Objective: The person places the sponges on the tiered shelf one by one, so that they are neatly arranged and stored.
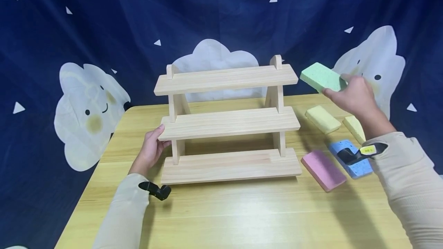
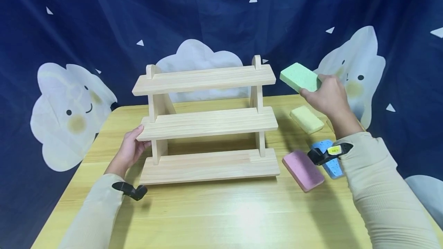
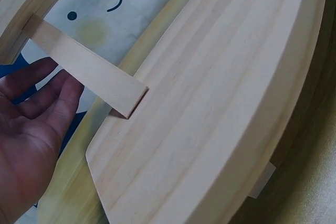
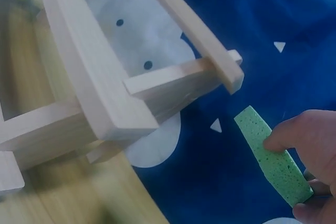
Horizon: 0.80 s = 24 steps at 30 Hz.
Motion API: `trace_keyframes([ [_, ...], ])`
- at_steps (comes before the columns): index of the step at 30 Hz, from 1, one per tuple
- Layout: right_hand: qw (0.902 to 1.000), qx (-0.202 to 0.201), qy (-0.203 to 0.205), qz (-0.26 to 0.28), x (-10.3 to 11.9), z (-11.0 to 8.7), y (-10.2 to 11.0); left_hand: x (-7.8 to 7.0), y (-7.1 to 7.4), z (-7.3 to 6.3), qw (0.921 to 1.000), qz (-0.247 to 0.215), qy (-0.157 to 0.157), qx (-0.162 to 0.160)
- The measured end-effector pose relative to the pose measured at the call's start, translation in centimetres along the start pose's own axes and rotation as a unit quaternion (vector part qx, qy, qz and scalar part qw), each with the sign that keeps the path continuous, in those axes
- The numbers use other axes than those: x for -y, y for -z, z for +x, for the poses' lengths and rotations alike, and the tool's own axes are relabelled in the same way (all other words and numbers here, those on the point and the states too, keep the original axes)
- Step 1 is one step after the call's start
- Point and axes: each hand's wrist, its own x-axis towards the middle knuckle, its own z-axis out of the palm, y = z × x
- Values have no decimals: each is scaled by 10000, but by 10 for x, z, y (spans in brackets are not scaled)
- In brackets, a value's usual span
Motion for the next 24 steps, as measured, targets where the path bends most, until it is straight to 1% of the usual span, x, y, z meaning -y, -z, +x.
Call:
trace_keyframes([
  [7, 9999, 84, -55, -24, 11, 2, 9, 0, 0, 0, 10000, -39, 8, 17],
  [15, 9998, -35, 147, -113, 29, 3, 13, 1, 1, 1, 10000, -43, -13, 26],
  [20, 9992, -124, 349, -135, 40, 3, 15, 1, 0, 1, 10000, -36, -34, 3],
  [24, 9989, -84, 453, -110, 48, 5, 14, 1, 0, 1, 10000, -36, -16, -22],
])
